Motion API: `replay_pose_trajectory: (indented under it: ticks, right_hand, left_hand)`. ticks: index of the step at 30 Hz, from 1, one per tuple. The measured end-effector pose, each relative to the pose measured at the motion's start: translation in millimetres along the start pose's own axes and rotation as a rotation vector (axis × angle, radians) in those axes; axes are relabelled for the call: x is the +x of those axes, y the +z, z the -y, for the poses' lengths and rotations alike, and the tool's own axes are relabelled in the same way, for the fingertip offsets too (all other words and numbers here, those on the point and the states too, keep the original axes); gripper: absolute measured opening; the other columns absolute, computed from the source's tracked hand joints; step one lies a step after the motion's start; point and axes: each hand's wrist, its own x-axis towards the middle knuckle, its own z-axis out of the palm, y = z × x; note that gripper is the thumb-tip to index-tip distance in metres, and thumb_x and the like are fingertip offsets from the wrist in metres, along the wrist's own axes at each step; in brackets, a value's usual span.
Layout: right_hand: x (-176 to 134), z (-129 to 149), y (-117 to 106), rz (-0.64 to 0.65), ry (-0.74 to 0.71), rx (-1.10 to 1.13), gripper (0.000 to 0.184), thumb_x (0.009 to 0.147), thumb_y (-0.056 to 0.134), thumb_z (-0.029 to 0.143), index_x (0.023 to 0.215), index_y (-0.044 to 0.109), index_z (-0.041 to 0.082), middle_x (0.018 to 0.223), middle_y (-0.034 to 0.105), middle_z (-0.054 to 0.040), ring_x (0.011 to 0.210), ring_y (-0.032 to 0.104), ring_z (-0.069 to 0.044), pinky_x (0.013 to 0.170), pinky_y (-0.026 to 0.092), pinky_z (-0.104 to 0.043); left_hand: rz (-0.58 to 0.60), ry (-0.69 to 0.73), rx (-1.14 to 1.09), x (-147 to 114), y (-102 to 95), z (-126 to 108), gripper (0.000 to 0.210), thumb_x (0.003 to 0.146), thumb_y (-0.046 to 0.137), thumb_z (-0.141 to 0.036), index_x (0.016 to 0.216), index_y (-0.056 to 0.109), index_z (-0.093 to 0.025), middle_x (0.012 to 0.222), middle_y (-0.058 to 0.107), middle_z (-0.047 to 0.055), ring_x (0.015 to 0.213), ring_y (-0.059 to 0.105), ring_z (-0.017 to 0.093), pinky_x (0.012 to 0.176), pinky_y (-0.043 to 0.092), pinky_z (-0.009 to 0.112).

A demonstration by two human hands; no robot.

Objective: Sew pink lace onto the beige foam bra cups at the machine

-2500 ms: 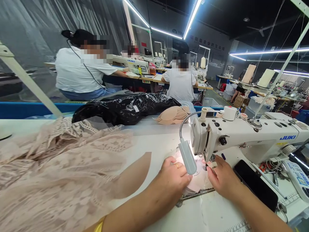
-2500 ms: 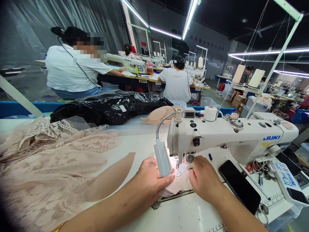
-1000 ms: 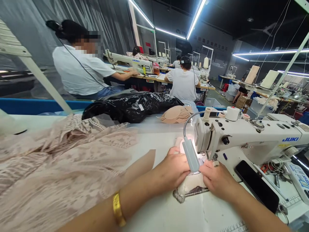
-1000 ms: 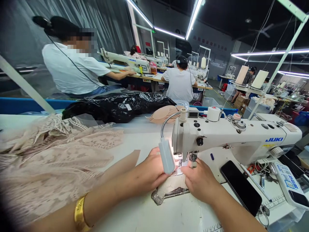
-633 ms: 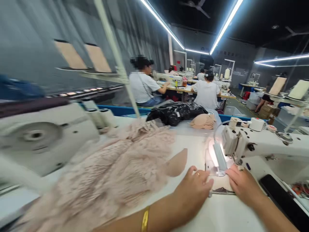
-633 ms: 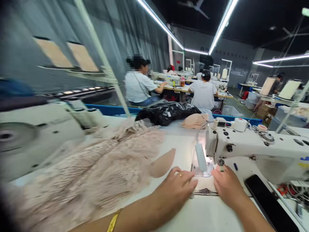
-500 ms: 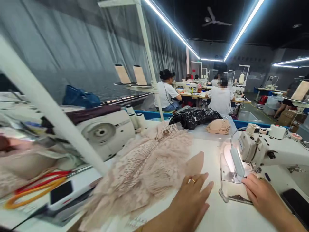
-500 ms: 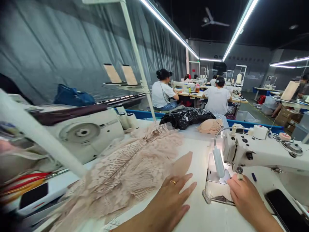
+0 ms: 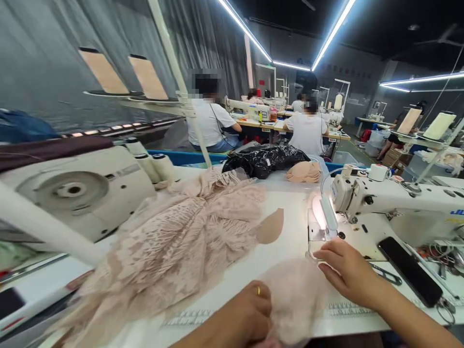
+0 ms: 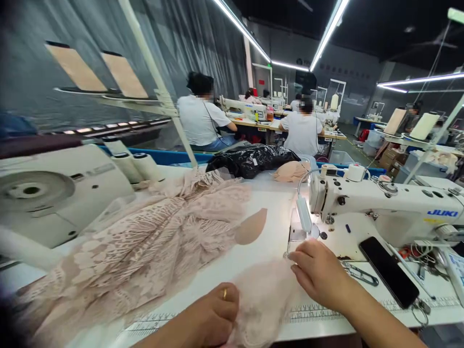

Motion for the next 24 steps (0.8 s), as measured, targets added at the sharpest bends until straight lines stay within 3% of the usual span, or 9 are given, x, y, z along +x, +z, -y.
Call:
replay_pose_trajectory:
  ticks: [4, 7, 9, 12, 14, 17, 20, 22, 24]
  right_hand:
    - [24, 2, 9, 0.086, 0.289, 0.117, 0.02, 0.103, 0.069, 0.023, 0.122, 0.071, 0.022, 0.108, 0.073, -0.0078, 0.102, 0.071, -0.025, 0.086, 0.06, -0.037]
    - [42, 3, 27, 0.147, 0.409, 0.157, 0.022, 0.095, 0.08, 0.021, 0.115, 0.074, 0.02, 0.102, 0.073, -0.0061, 0.098, 0.071, -0.025, 0.086, 0.059, -0.037]
    - [50, 6, 37, 0.154, 0.444, 0.192, 0.019, 0.09, 0.082, 0.013, 0.105, 0.074, 0.02, 0.096, 0.071, -0.0036, 0.091, 0.07, -0.022, 0.082, 0.058, -0.034]
    - [52, 13, 41, 0.041, 0.397, 0.268, 0.017, 0.089, 0.074, 0.005, 0.093, 0.07, 0.021, 0.095, 0.067, -0.0022, 0.089, 0.067, -0.019, 0.081, 0.055, -0.031]
    - [49, 14, 37, -0.006, 0.353, 0.349, 0.017, 0.09, 0.071, 0.005, 0.089, 0.068, 0.022, 0.094, 0.067, -0.0017, 0.089, 0.065, -0.019, 0.08, 0.054, -0.03]
    - [43, 9, 31, 0.074, 0.446, 0.599, 0.012, 0.093, 0.069, 0.013, 0.086, 0.066, 0.022, 0.083, 0.067, 0.0012, 0.078, 0.064, -0.018, 0.072, 0.051, -0.029]
    - [40, -3, 32, 0.082, 0.618, 0.798, 0.013, 0.097, 0.067, 0.022, 0.085, 0.063, 0.022, 0.075, 0.067, 0.0028, 0.071, 0.064, -0.017, 0.07, 0.051, -0.029]
    - [39, -9, 34, 0.054, 0.66, 0.826, 0.015, 0.099, 0.066, 0.029, 0.086, 0.063, 0.022, 0.078, 0.069, 0.0015, 0.075, 0.067, -0.018, 0.074, 0.053, -0.03]
    - [39, -13, 36, 0.052, 0.674, 0.854, 0.02, 0.098, 0.069, 0.038, 0.087, 0.065, 0.021, 0.083, 0.073, -0.0005, 0.079, 0.069, -0.019, 0.076, 0.054, -0.031]
  left_hand:
    - [0.061, 0.019, 0.018, 11, -46.4, -11, 0.035, 0.102, 0.061, -0.018, 0.069, 0.054, -0.023, 0.075, 0.069, -0.005, 0.074, 0.067, 0.014, 0.11, 0.048, 0.032]
    - [0.023, 0.022, 0.049, 14, -43.2, -2, 0.029, 0.102, 0.06, -0.021, 0.074, 0.058, -0.024, 0.085, 0.071, -0.002, 0.082, 0.069, 0.016, 0.098, 0.053, 0.029]
    - [-0.117, -0.01, 0.105, 17, -34.4, 13, 0.019, 0.103, 0.057, -0.023, 0.086, 0.065, -0.025, 0.1, 0.074, 0.001, 0.092, 0.071, 0.019, 0.087, 0.056, 0.029]
    - [-0.34, -0.101, 0.271, 32, -30.2, 43, 0.017, 0.104, 0.054, -0.028, 0.112, 0.069, -0.026, 0.118, 0.076, 0.007, 0.11, 0.072, 0.026, 0.095, 0.057, 0.037]
    - [-0.316, -0.24, 0.41, 50, -36.2, 59, 0.027, 0.102, 0.057, -0.034, 0.124, 0.066, -0.022, 0.126, 0.075, 0.013, 0.117, 0.072, 0.032, 0.099, 0.058, 0.043]
    - [-0.214, -0.41, 0.529, 83, -50.8, 72, 0.034, 0.091, 0.06, -0.024, 0.124, 0.065, -0.017, 0.113, 0.079, 0.017, 0.101, 0.075, 0.036, 0.089, 0.058, 0.048]
    - [-0.238, -0.493, 0.533, 106, -65.0, 71, 0.027, 0.086, 0.05, -0.012, 0.106, 0.067, -0.016, 0.094, 0.078, 0.016, 0.087, 0.074, 0.035, 0.081, 0.054, 0.046]
    - [-0.283, -0.553, 0.507, 106, -72.5, 63, 0.024, 0.093, 0.043, -0.017, 0.101, 0.065, -0.018, 0.092, 0.077, 0.014, 0.084, 0.074, 0.034, 0.075, 0.052, 0.041]
    - [-0.304, -0.605, 0.31, 96, -75.8, 52, 0.028, 0.1, 0.041, -0.035, 0.099, 0.064, -0.021, 0.086, 0.075, 0.007, 0.077, 0.073, 0.03, 0.065, 0.049, 0.035]
